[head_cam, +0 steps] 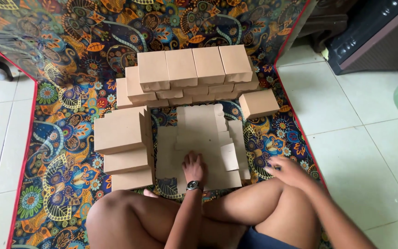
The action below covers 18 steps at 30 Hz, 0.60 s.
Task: A person is sitting on the floor, folding flat cardboard templates into boxes and stacking them into a neat pile.
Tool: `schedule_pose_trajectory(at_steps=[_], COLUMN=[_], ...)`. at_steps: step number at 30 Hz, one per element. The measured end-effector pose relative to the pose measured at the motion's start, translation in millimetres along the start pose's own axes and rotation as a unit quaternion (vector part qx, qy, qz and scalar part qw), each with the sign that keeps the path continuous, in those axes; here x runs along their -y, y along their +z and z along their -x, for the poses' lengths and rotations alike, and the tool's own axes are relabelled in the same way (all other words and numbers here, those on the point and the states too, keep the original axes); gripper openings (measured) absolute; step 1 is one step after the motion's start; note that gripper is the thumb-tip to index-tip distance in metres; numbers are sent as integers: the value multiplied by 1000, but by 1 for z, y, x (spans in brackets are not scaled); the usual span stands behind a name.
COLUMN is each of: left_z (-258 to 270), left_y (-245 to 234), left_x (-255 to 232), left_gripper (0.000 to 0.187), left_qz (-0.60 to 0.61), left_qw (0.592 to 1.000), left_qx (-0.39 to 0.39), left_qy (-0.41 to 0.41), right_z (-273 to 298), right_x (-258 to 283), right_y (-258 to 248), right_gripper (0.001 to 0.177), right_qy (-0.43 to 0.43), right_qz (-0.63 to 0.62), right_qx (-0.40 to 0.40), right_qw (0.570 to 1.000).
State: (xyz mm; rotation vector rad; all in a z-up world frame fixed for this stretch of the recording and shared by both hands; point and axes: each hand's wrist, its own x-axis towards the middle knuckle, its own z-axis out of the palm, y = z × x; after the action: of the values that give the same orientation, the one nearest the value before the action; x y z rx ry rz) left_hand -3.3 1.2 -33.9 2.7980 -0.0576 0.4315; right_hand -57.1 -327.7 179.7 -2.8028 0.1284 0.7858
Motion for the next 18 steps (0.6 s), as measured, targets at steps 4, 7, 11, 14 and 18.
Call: schedule_pose_trajectory(at_steps=[4, 7, 11, 14, 18], left_z=[-4, -8, -12, -12, -21], left_y=[-7, -18, -3, 7, -27], left_x=[-1, 1, 7, 9, -9], left_gripper=[37, 43, 56, 54, 61], left_qz=[26, 56, 130, 113, 109], left_qw=[998, 993, 976, 980, 986], left_qx=[-3, 25, 58, 55, 40], left_qy=[-62, -103, -165, -153, -115], right_z=[-114, -168, -71, -82, -86], right_x=[27, 56, 174, 187, 190], right_y=[72, 122, 43, 77, 98], right_gripper=[66, 67, 55, 58, 54], right_qy=[-27, -8, -26, -75, -102], right_qz=[-101, -110, -169, -93, 8], right_qx=[-1, 14, 17, 53, 70], right_qw=[995, 994, 985, 991, 992])
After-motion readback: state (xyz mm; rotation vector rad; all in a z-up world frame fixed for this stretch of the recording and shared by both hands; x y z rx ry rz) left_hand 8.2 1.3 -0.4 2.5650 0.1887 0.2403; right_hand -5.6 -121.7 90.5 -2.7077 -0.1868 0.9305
